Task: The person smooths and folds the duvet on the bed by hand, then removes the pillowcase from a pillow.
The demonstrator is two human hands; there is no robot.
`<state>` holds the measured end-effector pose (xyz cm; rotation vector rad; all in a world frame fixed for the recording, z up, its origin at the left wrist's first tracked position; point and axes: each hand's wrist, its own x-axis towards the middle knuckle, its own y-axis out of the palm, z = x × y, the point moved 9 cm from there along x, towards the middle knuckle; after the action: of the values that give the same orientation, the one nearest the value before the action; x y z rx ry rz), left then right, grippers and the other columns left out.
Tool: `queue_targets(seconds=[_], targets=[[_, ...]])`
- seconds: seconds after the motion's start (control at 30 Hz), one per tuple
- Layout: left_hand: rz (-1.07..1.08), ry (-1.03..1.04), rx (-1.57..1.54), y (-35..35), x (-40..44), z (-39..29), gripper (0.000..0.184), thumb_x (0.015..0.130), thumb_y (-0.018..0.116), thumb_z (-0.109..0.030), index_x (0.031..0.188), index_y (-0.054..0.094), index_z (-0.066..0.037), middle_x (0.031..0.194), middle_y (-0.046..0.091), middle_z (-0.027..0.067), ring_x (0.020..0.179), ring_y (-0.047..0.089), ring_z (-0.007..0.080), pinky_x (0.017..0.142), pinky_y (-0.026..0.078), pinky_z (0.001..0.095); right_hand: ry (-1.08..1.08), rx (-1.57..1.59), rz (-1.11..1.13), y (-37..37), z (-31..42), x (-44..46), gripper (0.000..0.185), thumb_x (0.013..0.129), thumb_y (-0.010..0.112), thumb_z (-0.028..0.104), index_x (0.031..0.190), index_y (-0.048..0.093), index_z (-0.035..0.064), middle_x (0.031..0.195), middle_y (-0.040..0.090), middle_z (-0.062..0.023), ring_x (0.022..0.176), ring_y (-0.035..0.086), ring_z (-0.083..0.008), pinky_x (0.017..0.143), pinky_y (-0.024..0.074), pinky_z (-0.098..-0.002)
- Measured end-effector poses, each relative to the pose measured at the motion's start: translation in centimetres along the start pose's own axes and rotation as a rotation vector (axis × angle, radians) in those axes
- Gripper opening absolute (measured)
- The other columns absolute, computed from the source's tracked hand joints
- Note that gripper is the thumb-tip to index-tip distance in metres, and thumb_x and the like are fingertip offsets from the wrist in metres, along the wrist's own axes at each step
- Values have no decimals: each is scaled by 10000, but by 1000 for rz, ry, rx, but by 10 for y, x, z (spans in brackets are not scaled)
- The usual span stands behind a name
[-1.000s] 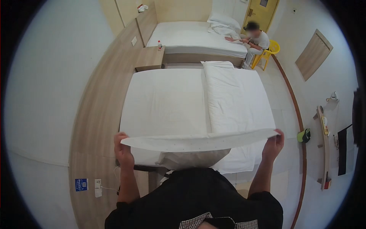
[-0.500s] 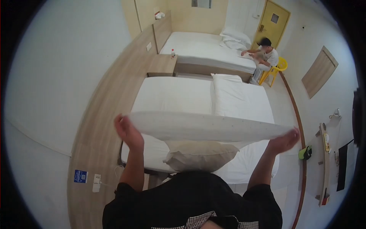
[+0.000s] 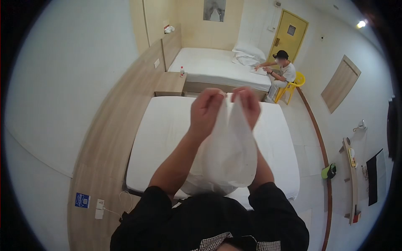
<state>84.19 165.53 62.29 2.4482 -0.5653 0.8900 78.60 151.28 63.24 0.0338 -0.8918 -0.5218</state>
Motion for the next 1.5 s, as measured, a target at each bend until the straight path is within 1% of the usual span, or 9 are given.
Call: queue_targets(seconds=[0.2,0.3,0.5,0.8,0.97,1.23,1.3,1.33,1.5], targets=[[-70,-87,-71,4,-19,0,116,938,609,-2,1031,671,29,941,674,50,836,612,96,748,499,221,19,225,-8,23,6,-33,129,953,597,47,1029,689,-4,1088,540,-59,980,525,-131,866,422,-244],[-16,-112,-139,2,-24,1,130,914,638,4,1027,692,36,951,687,62,859,628,107,762,506,221,68,238,51,25,4,-42,266,969,594,108,1217,641,22,1165,504,-63,1031,504,-128,912,404,-240],[218,-385,-389,7,-25,23,221,880,725,-110,1053,696,24,952,687,63,841,631,123,746,517,235,294,378,270,44,-9,-46,760,947,611,445,1532,266,103,1264,484,-78,1173,465,-173,1031,356,-308],[293,-515,-531,14,-37,25,217,855,767,-208,934,679,-27,945,620,14,859,615,127,748,521,256,466,374,518,49,-31,-57,1024,759,674,696,1503,308,94,1318,495,-101,1232,477,-199,1077,351,-356],[202,-608,-624,11,-49,45,79,870,711,-60,922,669,-19,884,625,11,842,626,122,759,518,261,512,419,483,40,-39,-61,900,801,711,599,1450,376,74,1292,513,-89,1215,484,-182,1057,372,-338],[163,-515,-439,-24,-44,45,129,922,677,-146,971,629,-36,972,628,64,857,613,140,737,523,277,392,160,256,-30,-16,-65,342,909,632,194,1188,564,8,1128,571,-65,1102,509,-178,951,398,-313],[93,-493,-390,-36,-43,44,133,925,673,-148,981,629,-36,967,629,64,860,614,139,742,524,278,183,-56,462,-50,12,-74,295,858,691,167,1104,617,23,1045,559,-71,1016,537,-204,896,414,-313],[-16,-515,-387,-42,-42,41,88,916,653,-65,986,641,-14,923,638,36,842,610,120,766,501,271,178,-138,548,-55,25,-80,303,833,722,174,1086,634,32,1024,554,-78,992,540,-216,880,422,-320],[-55,-419,-362,-61,-33,34,117,927,661,-95,1005,639,-10,940,652,48,854,617,129,793,509,282,335,-525,757,-64,32,-110,398,720,852,235,1054,694,87,980,551,-105,938,547,-266,829,457,-350]])
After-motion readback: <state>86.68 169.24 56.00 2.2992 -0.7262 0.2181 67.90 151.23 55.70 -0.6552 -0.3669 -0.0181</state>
